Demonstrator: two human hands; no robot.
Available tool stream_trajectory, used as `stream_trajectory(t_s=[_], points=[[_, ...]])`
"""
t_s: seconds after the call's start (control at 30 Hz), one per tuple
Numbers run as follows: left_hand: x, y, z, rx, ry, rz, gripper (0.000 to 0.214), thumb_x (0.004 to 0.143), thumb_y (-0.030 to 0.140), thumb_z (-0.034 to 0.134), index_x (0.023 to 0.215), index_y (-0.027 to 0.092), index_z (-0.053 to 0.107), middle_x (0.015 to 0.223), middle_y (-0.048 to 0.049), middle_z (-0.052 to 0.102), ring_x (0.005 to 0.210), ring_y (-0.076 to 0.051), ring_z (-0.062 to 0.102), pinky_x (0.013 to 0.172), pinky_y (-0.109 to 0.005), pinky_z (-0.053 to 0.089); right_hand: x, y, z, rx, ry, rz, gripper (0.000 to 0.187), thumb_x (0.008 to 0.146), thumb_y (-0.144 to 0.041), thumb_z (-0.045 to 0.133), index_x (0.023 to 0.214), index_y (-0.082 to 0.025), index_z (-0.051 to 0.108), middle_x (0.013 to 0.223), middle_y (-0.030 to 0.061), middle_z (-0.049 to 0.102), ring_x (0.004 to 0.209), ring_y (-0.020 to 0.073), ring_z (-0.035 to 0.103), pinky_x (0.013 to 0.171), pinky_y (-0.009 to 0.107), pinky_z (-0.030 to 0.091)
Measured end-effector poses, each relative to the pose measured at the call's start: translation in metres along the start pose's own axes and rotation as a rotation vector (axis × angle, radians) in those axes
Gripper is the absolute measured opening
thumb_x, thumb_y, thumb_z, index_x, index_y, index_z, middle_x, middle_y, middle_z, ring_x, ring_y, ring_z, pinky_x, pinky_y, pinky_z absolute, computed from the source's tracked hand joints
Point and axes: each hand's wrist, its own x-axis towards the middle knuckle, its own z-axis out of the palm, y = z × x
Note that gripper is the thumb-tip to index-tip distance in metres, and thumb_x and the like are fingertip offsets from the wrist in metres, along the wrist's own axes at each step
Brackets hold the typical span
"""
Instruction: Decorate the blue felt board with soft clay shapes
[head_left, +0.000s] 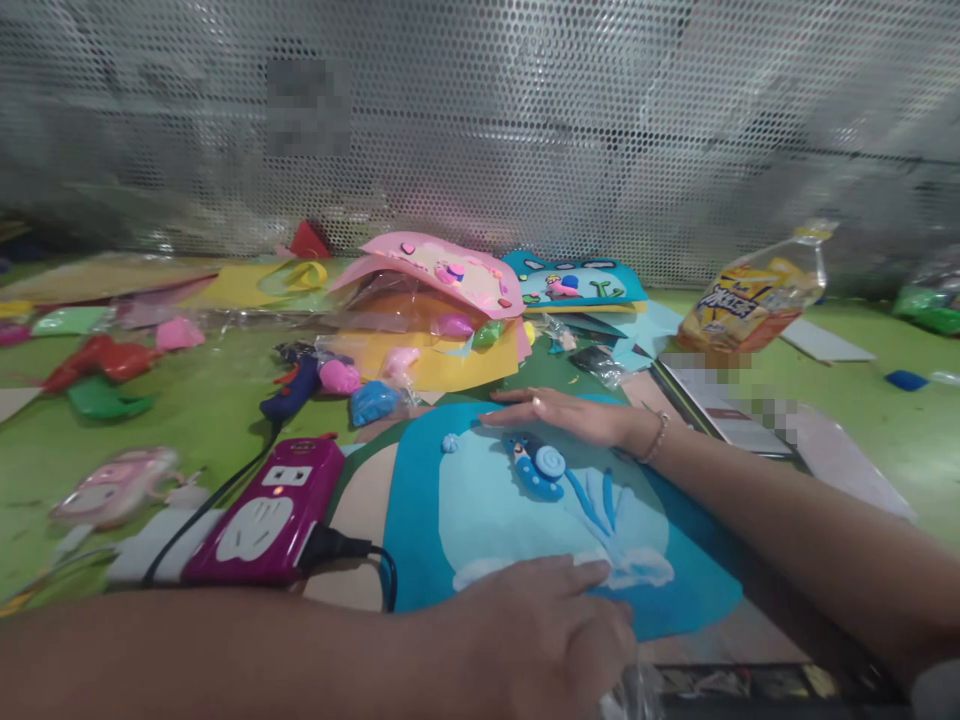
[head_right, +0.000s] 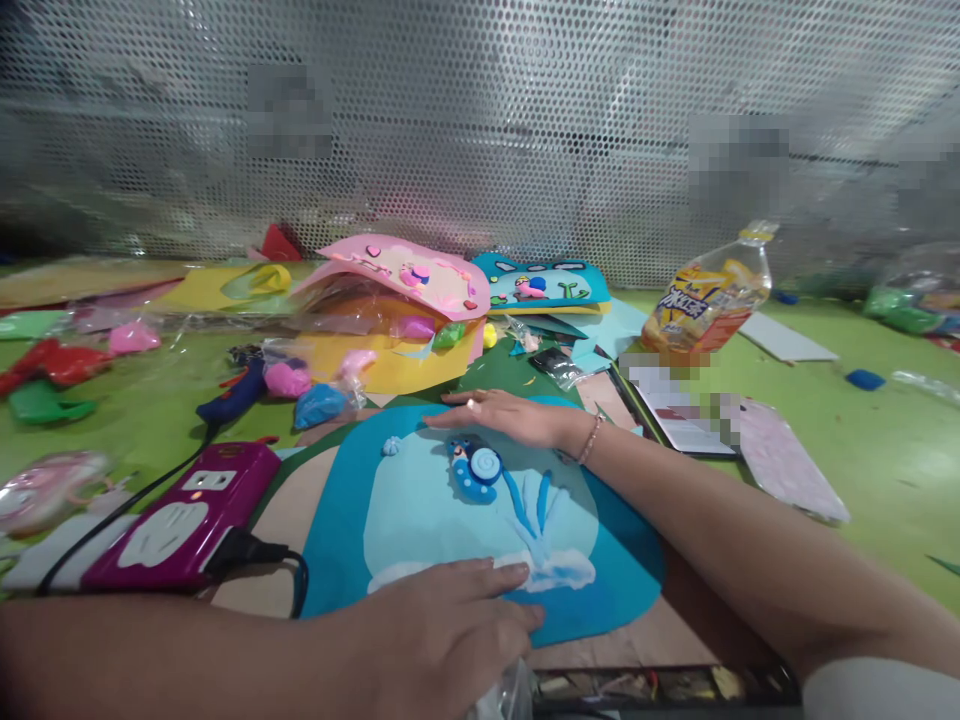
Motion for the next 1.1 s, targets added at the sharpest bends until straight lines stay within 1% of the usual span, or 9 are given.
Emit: stream_trajectory(t_s=[0.13, 0.23, 0.43, 0.53, 0.63, 0.73, 0.87, 0.97, 1.1], points=[[0.000, 0.000, -0.003, -0.019, -0.035, -0.004, 0.028, 0.096, 0.015, 0.033, 0.104, 0.004, 0.058, 0.115, -0.0077, 0.064, 0.108, -0.018, 0.057, 0.114, -0.028, 0.015, 0.000, 0.005, -0.002, 0.166, 0.048, 0.004, 0.063, 0.098, -0.045, 0.001, 0.134, -0.023, 0.048, 0.141, 0.0013, 0.047, 0.138, 0.0166, 0.028, 0.115, 0.039, 0.019], [0.000, -0.001, -0.004, -0.025, -0.034, 0.017, 0.030, 0.095, 0.014, 0.031, 0.105, 0.004, 0.057, 0.116, -0.0084, 0.063, 0.110, -0.018, 0.055, 0.115, -0.028, 0.013, 0.000, 0.003, 0.000, 0.029, 0.023, -0.050, 0.062, 0.098, -0.048, 0.008, 0.130, -0.021, 0.053, 0.137, 0.0035, 0.052, 0.137, 0.0179, 0.029, 0.115, 0.039, 0.019], [-0.001, -0.003, 0.000, -0.005, 0.036, 0.008, 0.032, 0.096, 0.014, 0.028, 0.102, 0.005, 0.058, 0.112, -0.0073, 0.065, 0.107, -0.017, 0.057, 0.115, -0.027, 0.010, 0.001, -0.005, 0.003, -0.119, -0.011, 0.003, 0.060, 0.097, -0.053, 0.010, 0.139, -0.025, 0.042, 0.147, 0.0006, 0.039, 0.139, 0.0220, 0.024, 0.114, 0.043, 0.014], [-0.001, -0.002, 0.003, -0.013, 0.091, 0.002, 0.034, 0.096, 0.014, 0.026, 0.100, 0.005, 0.059, 0.108, -0.0075, 0.066, 0.104, -0.017, 0.058, 0.114, -0.026, 0.009, 0.001, 0.002, 0.003, 0.034, 0.069, -0.023, 0.059, 0.097, -0.052, 0.010, 0.141, -0.024, 0.037, 0.148, 0.0018, 0.036, 0.137, 0.0197, 0.030, 0.114, 0.040, 0.018], [-0.001, -0.002, 0.002, -0.033, 0.085, 0.019, 0.036, 0.097, 0.018, 0.025, 0.099, 0.005, 0.059, 0.108, -0.0080, 0.066, 0.105, -0.017, 0.057, 0.115, -0.025, 0.009, -0.002, 0.011, -0.001, 0.162, 0.155, -0.057, 0.060, 0.099, -0.046, 0.007, 0.133, -0.023, 0.050, 0.140, 0.0022, 0.048, 0.133, 0.0177, 0.038, 0.113, 0.038, 0.023], [-0.001, -0.002, 0.001, -0.041, 0.070, 0.018, 0.036, 0.097, 0.015, 0.024, 0.099, 0.004, 0.058, 0.109, -0.0084, 0.066, 0.105, -0.017, 0.057, 0.115, -0.026, 0.010, -0.004, 0.012, -0.006, 0.062, 0.102, -0.097, 0.058, 0.099, -0.046, 0.013, 0.126, -0.021, 0.058, 0.133, 0.0038, 0.055, 0.133, 0.0190, 0.037, 0.113, 0.039, 0.024], [-0.003, -0.003, 0.002, -0.063, 0.063, 0.017, 0.036, 0.097, 0.016, 0.023, 0.100, 0.004, 0.057, 0.111, -0.0094, 0.065, 0.107, -0.018, 0.057, 0.115, -0.027, 0.011, -0.006, 0.007, -0.010, -0.095, -0.028, -0.120, 0.052, 0.099, -0.046, 0.016, 0.136, -0.025, 0.046, 0.142, -0.0002, 0.046, 0.138, 0.0191, 0.027, 0.114, 0.041, 0.021], [-0.003, -0.004, 0.004, -0.077, 0.026, 0.033, 0.033, 0.096, 0.015, 0.027, 0.100, 0.003, 0.057, 0.113, -0.0116, 0.064, 0.109, -0.019, 0.056, 0.115, -0.029, 0.012, -0.006, 0.006, -0.010, -0.178, -0.036, -0.107, 0.052, 0.099, -0.045, 0.014, 0.140, -0.026, 0.039, 0.143, -0.0024, 0.044, 0.140, 0.0192, 0.024, 0.115, 0.041, 0.019], [-0.003, -0.003, 0.003, -0.049, 0.007, 0.005, 0.029, 0.097, 0.015, 0.030, 0.104, 0.005, 0.056, 0.114, -0.0095, 0.064, 0.115, -0.020, 0.054, 0.115, -0.029, 0.016, -0.006, 0.008, -0.007, -0.189, 0.002, -0.107, 0.054, 0.099, -0.046, 0.013, 0.139, -0.024, 0.041, 0.143, -0.0011, 0.045, 0.139, 0.0182, 0.026, 0.115, 0.039, 0.020]])
